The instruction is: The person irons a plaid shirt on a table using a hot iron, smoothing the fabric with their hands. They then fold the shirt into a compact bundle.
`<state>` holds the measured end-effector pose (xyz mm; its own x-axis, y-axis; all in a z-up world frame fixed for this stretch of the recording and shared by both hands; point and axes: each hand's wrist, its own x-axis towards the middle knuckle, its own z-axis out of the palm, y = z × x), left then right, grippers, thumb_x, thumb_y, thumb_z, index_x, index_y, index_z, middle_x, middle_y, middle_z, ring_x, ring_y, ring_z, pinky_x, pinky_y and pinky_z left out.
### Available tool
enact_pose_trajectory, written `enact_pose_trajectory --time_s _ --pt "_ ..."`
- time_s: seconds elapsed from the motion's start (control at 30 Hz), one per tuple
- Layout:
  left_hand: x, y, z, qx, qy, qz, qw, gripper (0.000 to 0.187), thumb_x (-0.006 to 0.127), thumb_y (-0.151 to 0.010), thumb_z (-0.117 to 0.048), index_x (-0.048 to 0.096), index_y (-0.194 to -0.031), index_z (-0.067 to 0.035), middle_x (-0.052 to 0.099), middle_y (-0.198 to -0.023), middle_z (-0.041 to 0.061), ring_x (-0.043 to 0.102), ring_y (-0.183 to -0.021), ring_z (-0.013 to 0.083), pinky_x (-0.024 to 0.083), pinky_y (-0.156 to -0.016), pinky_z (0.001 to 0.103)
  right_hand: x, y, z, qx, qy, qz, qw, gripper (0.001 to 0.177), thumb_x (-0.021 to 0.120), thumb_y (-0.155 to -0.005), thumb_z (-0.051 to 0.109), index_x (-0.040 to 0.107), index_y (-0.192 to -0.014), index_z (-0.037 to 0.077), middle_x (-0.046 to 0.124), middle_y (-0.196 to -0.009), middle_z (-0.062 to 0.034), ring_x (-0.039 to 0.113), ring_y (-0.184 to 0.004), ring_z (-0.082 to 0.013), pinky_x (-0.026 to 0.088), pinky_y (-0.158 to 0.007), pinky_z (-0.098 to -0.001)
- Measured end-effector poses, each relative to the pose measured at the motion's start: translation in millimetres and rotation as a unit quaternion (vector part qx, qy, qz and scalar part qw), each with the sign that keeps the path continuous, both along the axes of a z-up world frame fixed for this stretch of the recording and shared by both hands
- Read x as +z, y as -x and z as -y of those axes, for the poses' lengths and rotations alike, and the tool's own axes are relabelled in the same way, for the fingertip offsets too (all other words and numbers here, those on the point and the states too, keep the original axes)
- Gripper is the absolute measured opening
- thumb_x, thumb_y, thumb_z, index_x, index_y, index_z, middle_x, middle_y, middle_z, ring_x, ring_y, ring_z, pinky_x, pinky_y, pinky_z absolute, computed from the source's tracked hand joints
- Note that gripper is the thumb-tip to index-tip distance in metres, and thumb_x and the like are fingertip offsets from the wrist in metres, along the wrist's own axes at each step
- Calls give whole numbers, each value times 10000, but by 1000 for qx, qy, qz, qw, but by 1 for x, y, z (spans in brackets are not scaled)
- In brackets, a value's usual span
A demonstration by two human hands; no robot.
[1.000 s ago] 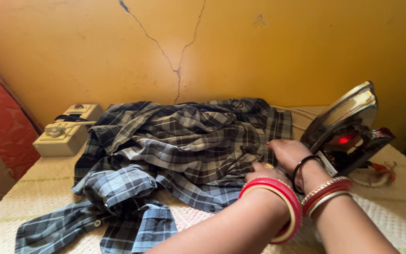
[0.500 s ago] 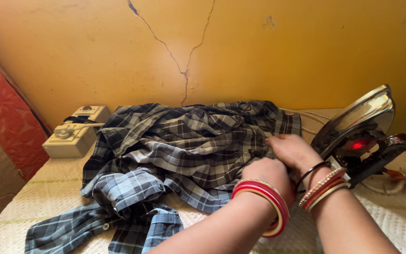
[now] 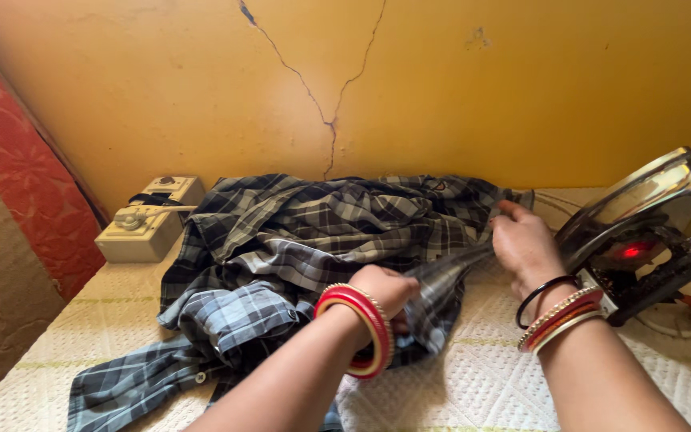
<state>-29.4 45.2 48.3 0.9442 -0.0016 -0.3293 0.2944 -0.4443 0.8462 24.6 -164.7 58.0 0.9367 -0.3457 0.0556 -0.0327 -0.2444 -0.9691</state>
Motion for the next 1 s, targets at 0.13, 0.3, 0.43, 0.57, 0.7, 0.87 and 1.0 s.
enact_pose_trajectory --time_s 0.13,0.3,0.43,0.57,0.7,0.87,1.0 --pt "-11 -7 -14 -87 114 -82 986 239 745 -869 -117 726 -1057 29 704 -918 168 712 -739 235 656 -693 356 -10 -7 -8 -83 11 81 993 601 555 -899 90 474 -1495 68 537 -1492 -155 523 -1362 -281 392 -1120 -383" --pt "-16 -13 -18 -171 121 -96 973 276 758 -789 7 667 -1042 68 739 -958 191 773 -821 258 678 -685 342 -41 -46 0 70 -92 32 993 596 606 -916 193 503 -1486 55 562 -1516 -160 494 -1419 -256 352 -1158 -360" --pt "-3 -9 -12 -190 16 -53 980 536 838 -750 -79 621 -1204 107 742 -1081 203 767 -907 274 657 -729 354 -40 -40 -18 92 -10 -1 996 634 613 -929 223 453 -1523 71 518 -1540 -165 475 -1429 -261 343 -1163 -351" --pt "1 -19 -1 -178 -131 81 972 862 909 -831 -406 508 -1428 69 601 -1352 231 615 -1183 283 480 -1021 355 -36 -39 -33 42 6 30 999 729 600 -929 162 295 -1581 52 432 -1567 -196 439 -1437 -297 352 -1154 -363" --pt "-27 -33 23 -120 -27 106 987 782 819 -786 -364 545 -1396 41 674 -1274 216 680 -1158 278 509 -1016 348 -53 -59 -29 48 -63 96 992 676 533 -941 158 320 -1568 19 464 -1573 -174 470 -1424 -291 363 -1138 -355" --pt "-67 -54 39 -86 41 86 992 594 757 -848 -309 625 -1339 -3 748 -1159 203 720 -1107 282 522 -972 348 -67 -68 -8 92 22 94 991 617 481 -967 182 375 -1571 111 454 -1598 -120 439 -1473 -260 328 -1174 -345" --pt "-63 -58 25 -181 -43 50 981 430 789 -818 -292 762 -1098 34 768 -1095 201 733 -944 282 568 -835 379 -83 -68 -4 156 390 27 907 576 476 -987 230 424 -1560 198 399 -1631 -105 369 -1520 -313 308 -1253 -393"
